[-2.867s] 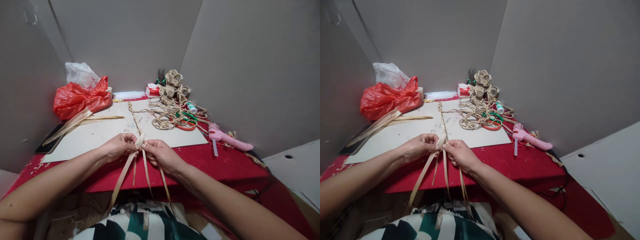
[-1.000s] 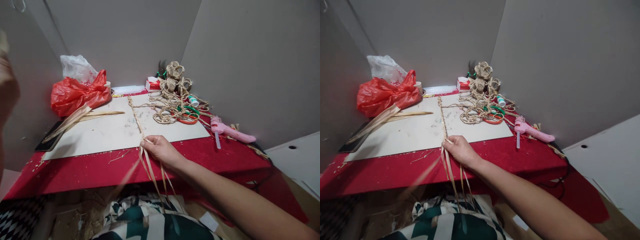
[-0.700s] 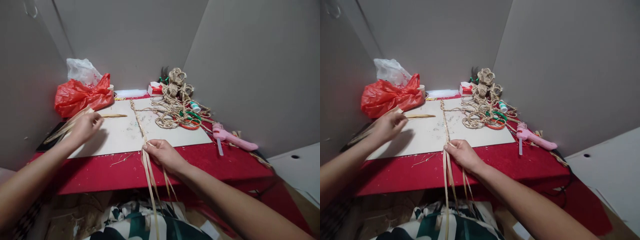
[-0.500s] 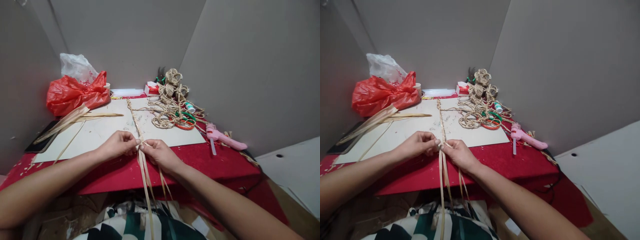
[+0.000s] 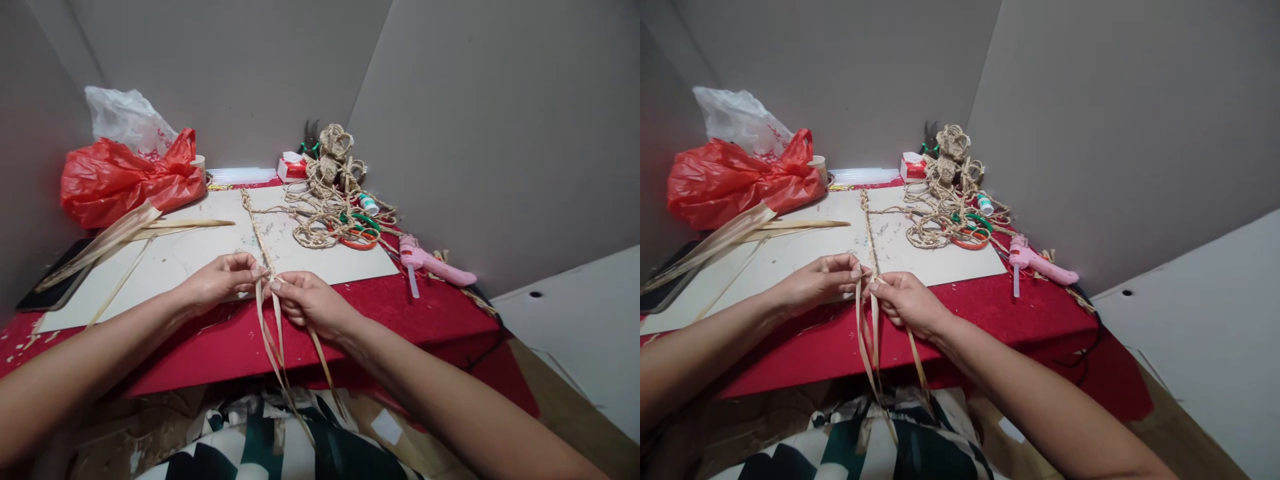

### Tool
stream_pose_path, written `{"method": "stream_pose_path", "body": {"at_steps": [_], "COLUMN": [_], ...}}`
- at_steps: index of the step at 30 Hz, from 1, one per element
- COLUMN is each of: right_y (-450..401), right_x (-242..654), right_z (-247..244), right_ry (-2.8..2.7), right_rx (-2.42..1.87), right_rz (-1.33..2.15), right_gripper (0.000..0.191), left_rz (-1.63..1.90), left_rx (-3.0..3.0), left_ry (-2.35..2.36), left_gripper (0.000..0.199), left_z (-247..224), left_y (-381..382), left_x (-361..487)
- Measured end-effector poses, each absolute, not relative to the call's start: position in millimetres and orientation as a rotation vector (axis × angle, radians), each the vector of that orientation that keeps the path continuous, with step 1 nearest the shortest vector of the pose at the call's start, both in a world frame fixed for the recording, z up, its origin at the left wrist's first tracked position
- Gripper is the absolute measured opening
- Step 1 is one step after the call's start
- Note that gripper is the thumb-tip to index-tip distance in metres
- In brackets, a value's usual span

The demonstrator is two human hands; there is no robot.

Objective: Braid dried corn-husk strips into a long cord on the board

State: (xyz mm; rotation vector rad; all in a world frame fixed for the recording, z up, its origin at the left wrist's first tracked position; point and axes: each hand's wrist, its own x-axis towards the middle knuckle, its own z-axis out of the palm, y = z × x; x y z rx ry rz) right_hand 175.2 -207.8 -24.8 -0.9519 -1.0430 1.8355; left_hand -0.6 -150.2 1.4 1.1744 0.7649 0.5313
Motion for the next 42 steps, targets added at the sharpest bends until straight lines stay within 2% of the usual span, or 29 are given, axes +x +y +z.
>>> {"method": "stream_pose_path", "body": {"at_steps": [5,21,28,42], "right_y": [-205.3,-202.8,-201.5,-197.4], "right_x": [177.6,179.4,181.4,184.5], "right_z": [-25.4,-24.1,-23.9,-26.5], "right_ry": [-1.005,-0.984,-0.959,-0.964], "right_rx": [-0.912,-0.9,-0.891,-0.856], "right_rz": [1.937,1.987,2.022,2.091], "right_gripper": [0.027,0.028,0.026,0.025], "left_rz": [0.398,0.466,0.322,0.45], "left_rx": [1.227,1.246,1.152,1.24], "left_ry": [0.62,0.642,0.747,0.631], "left_gripper": [0.019,0.022,0.025,0.023], "left_z": [0.1,-0.9,4.4,-1.5], "left_y": [-153.3,-158.6,-158.5,-157.5], "left_x": [1.0,2.3,-0.1,5.1]}}
